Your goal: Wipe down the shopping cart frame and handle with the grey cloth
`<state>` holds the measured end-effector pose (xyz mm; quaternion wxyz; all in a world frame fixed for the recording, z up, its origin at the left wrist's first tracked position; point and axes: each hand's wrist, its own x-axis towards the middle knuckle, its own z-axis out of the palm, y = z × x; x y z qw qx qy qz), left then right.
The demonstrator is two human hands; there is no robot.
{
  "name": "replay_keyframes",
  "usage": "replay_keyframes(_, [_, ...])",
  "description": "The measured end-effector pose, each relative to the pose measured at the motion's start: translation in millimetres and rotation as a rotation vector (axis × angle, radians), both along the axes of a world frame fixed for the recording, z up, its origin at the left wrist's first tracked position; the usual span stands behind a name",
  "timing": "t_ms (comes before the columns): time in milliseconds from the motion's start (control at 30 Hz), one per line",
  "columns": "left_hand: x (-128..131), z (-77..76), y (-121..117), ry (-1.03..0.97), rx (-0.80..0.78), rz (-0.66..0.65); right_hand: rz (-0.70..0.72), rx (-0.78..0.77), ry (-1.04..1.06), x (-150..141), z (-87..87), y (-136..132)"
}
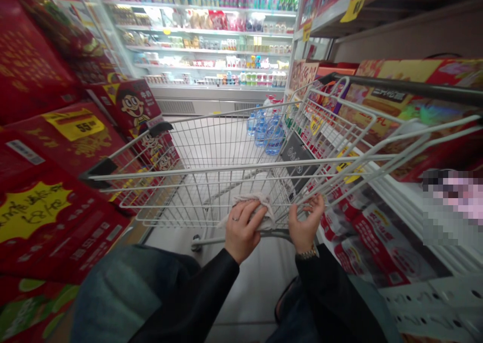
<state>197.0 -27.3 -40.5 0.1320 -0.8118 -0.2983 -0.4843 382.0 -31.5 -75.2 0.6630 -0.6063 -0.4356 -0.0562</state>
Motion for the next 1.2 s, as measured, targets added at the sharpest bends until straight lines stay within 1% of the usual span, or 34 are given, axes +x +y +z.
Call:
replay_keyframes(67, [1.1, -3.4, -1.5, 0.016, -0.019, -0.01, 0.0, -0.008, 0.006, 0.8, 1.3, -0.7])
replay_keyframes(100, [2.7, -1.8, -1.8, 0.005, -0.019, -0.017, -0.002, -0.01, 0.001, 1.2, 2.0, -1.3])
replay_keyframes(233, [15.4, 19.7, 0.9, -0.057, 0.041, -0.059, -0.025, -0.008, -0.047, 2.4, 2.7, -3.6])
replay_keyframes(300, [21.1, 26.4, 3.2, -0.052, 0.071, -0.067, -0.035, -0.004, -0.059, 2.7, 1.8, -4.1])
replay_keyframes(367, [23.1, 22.9, 4.1, -0.045, 0.091, -0.056, -0.043, 0.001, -0.069, 3.2, 0.7, -4.1])
replay_keyframes(467, [20.7, 5.9, 2.2, -0.014, 0.088, -0.036, -0.057, 0.008, -0.102, 4.8, -0.6, -3.9])
replay_keyframes(533, [19.6, -1.5, -0.1, 0.007, 0.066, -0.034, -0.06, 0.006, -0.121, 6.4, -0.7, -4.7])
replay_keyframes(600, [21.9, 0.4, -1.8, 0.009, 0.058, -0.046, -0.053, -0.003, -0.118, 8.1, 0.2, -6.3])
replay_keyframes(700, [31.6, 14.4, -2.1, -0.004, 0.065, -0.075, -0.03, -0.007, -0.067, 10.6, 2.9, -9.0])
replay_keyframes(767, [38.3, 19.9, -1.5, 0.006, 0.076, -0.078, -0.014, -0.002, -0.024, 12.2, 5.3, -10.1])
replay_keyframes(833, [42.1, 16.3, -1.6, 0.03, 0.089, -0.062, -0.007, 0.008, 0.006, 13.8, 7.5, -10.5])
replay_keyframes(967, [41.5, -4.7, -3.6, 0.092, 0.089, -0.042, -0.009, 0.044, 0.036, 18.3, 11.4, -10.8])
replay_keyframes(1033, [42.0, -7.1, -3.9, 0.092, 0.074, -0.055, -0.013, 0.056, 0.041, 21.2, 12.8, -11.3])
replay_keyframes(1100, [45.6, 0.3, -2.6, 0.061, 0.074, -0.077, -0.017, 0.067, 0.035, 24.1, 13.6, -11.7])
replay_keyframes(1200, [55.1, 19.1, 1.2, 0.003, 0.115, -0.098, -0.011, 0.09, 0.025, 27.2, 12.9, -11.4])
